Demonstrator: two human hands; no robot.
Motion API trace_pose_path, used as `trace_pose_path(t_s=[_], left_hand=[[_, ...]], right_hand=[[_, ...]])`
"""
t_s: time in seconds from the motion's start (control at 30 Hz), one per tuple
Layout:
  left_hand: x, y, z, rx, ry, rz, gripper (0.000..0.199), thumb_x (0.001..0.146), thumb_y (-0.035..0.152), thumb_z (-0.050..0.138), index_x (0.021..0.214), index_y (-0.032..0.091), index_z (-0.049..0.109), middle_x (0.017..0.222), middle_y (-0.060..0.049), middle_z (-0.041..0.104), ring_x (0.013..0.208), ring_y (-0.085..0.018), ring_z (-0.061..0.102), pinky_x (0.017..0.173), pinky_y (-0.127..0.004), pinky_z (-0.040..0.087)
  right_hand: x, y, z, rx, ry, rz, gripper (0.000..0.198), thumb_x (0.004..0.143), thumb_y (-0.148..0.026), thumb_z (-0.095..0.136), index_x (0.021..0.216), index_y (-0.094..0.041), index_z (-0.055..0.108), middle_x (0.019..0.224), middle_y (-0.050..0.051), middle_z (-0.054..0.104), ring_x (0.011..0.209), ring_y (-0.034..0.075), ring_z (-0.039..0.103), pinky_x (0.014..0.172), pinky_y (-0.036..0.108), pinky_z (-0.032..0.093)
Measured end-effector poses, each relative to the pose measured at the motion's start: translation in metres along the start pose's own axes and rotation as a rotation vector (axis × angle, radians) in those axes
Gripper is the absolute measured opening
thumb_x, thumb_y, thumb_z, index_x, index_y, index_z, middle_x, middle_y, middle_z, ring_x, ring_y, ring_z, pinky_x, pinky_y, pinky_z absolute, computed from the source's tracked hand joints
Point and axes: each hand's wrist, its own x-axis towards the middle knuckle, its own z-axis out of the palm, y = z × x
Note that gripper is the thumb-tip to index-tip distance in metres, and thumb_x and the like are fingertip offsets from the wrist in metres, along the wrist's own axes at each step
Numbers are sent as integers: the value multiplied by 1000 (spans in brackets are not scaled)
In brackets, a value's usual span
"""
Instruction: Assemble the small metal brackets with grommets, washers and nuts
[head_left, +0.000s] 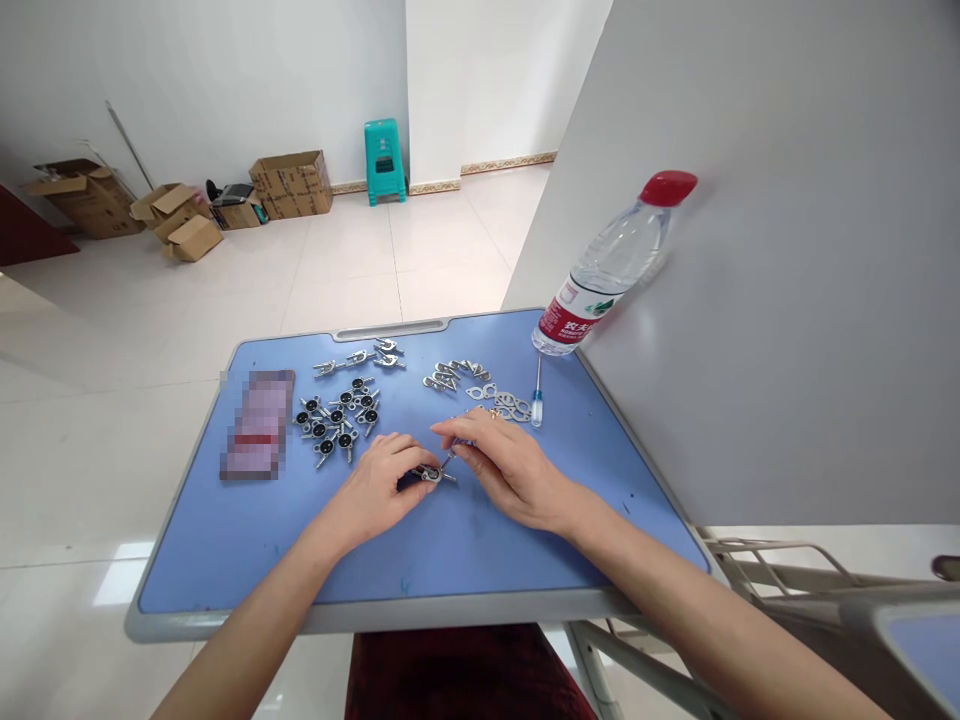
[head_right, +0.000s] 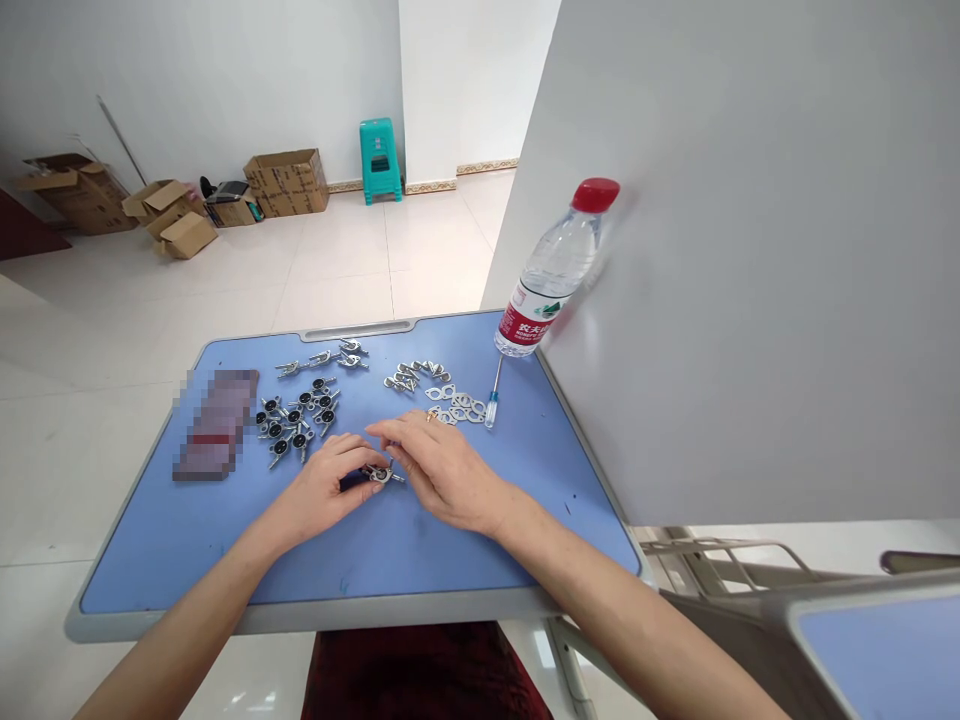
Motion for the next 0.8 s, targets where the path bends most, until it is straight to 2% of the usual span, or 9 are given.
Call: trace_pose_path(t_s=[0.17, 0.3, 0.4, 0.5, 0.63, 0.8], left_hand=[[0, 3, 3, 10, 32, -19, 14, 87, 14, 59, 98, 23, 62, 102, -2, 64, 92, -20, 57, 85, -36, 42], [0, 4, 4, 31, 41, -2, 13, 88, 14, 58, 97, 23, 62, 99, -1, 64, 91, -20, 57, 86, -37, 42], [0, 3, 4, 45, 41, -6, 13, 87, 14, 58, 95, 22, 62, 92, -1, 63, 86, -19, 55, 83, -36, 42], [0, 4, 5, 60, 45, -13, 13, 86, 13, 58, 94, 22, 62, 86, 0, 61, 83, -19, 53, 80, -35, 41], [1, 5, 6, 76, 48, -2, 15, 84, 10, 58, 93, 21, 61, 88, 0, 61, 83, -19, 53, 80, -35, 40], [3, 7, 5, 96, 46, 0, 12, 82, 8, 58, 87, 19, 59, 83, 1, 61, 81, -18, 52, 77, -33, 39]], right_hand=[[0, 0, 5, -30, 31, -41, 26, 97, -11, 44, 120, -19, 50, 97, 7, 68, 77, 16, 57, 69, 29, 49], [1, 1, 11, -130, 102, -51, 18, 97, -15, 48, 113, -18, 54, 86, 5, 69, 70, 15, 58, 64, 27, 48], [1, 3, 17, -191, 145, -12, 12, 97, -21, 50, 107, -17, 56, 74, 2, 66, 63, 15, 58, 57, 26, 47], [2, 2, 20, -120, 170, 52, 13, 98, -23, 48, 106, -18, 56, 74, 1, 66, 63, 13, 61, 58, 25, 50], [1, 1, 20, 11, 142, 95, 18, 98, -20, 44, 114, -20, 54, 84, 3, 69, 71, 13, 65, 64, 25, 53], [3, -1, 12, 40, 50, 85, 23, 97, -16, 43, 118, -19, 52, 86, 4, 69, 75, 14, 65, 66, 26, 53]])
